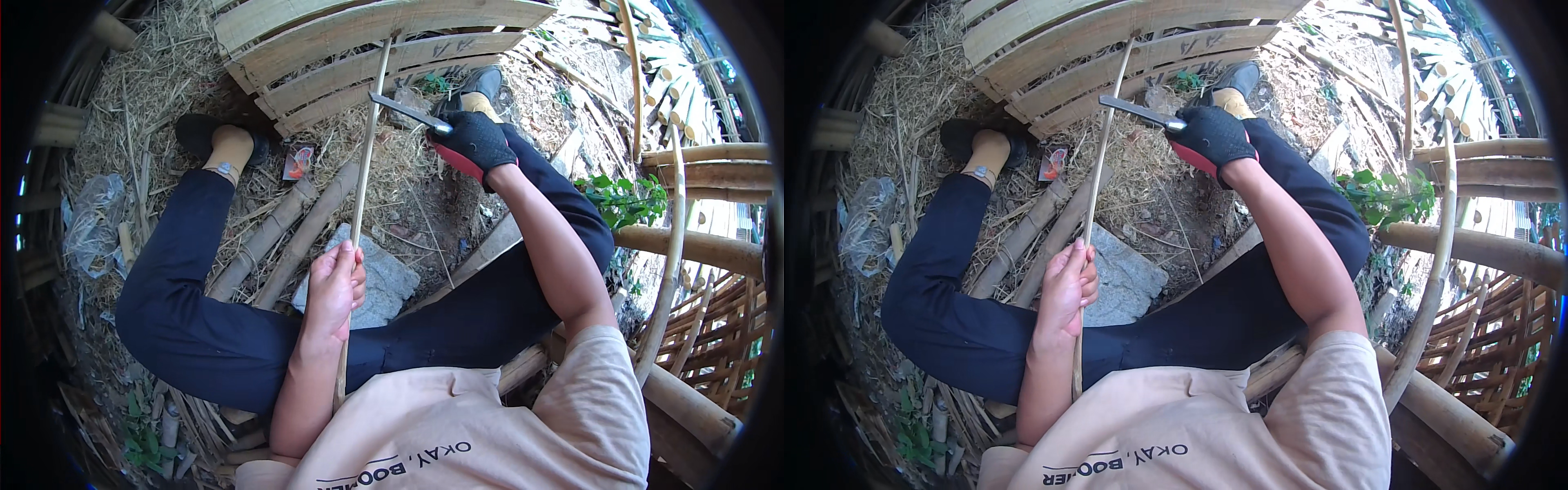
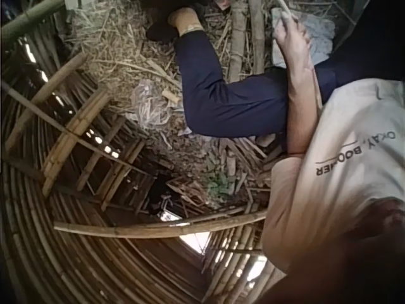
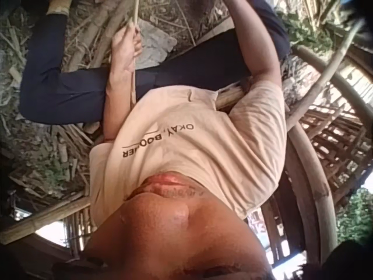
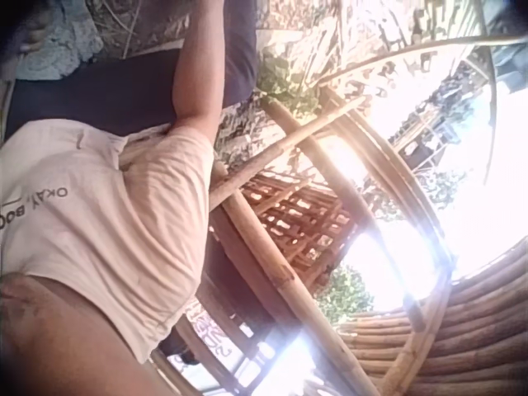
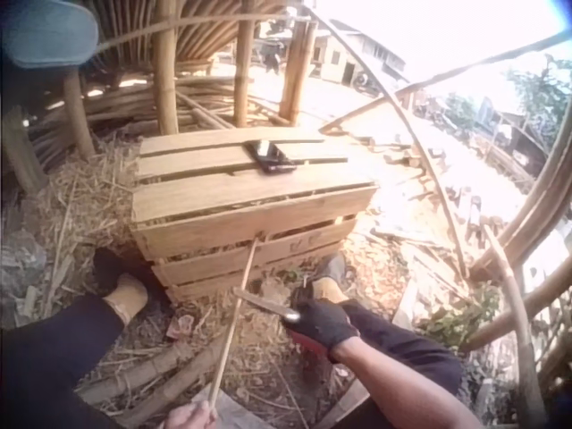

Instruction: The person scrapes a thin wooden stick with a metal blade, turning the stick to reach different parts of its surface. They hold the stick in one hand and move the blade along the wood with the other gloved hand.

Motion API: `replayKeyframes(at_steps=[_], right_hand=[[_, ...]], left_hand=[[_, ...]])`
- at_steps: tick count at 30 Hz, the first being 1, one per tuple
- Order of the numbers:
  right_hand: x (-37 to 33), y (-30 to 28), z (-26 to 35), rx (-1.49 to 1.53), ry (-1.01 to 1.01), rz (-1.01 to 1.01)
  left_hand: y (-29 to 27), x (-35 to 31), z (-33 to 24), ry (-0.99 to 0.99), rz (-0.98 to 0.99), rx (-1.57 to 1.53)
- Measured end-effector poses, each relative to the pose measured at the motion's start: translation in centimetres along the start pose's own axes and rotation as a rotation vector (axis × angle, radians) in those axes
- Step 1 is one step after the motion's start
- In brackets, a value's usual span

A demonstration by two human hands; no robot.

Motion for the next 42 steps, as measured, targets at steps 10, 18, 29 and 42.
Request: replayKeyframes(at_steps=[10, 18, 29, 42], right_hand=[[-7.7, 3.7, 8.5, -0.073, -0.463, 0.232], [-7.1, 3.7, 7.9, -0.090, -0.290, 0.345], [-3.3, 3.1, 5.3, -0.155, -0.179, 0.186], [-1.8, 2.0, 2.8, -0.039, -0.104, 0.137]], left_hand=[[-0.4, 0.0, 0.2, -0.029, -0.038, -0.039], [0.0, 0.3, 0.4, 0.020, -0.036, 0.078], [-0.3, 0.4, 0.0, 0.027, -0.031, 0.094], [0.3, 0.1, 0.1, -0.008, 0.001, 0.070]])
Point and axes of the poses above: each hand's wrist, its own x-axis towards the middle knuckle, its own y-axis out of the palm, z = x × y, the point moved 8 cm from there along x, towards the middle knuckle, and after that the axes turned 9 degrees about y, right-handed, at the moved point
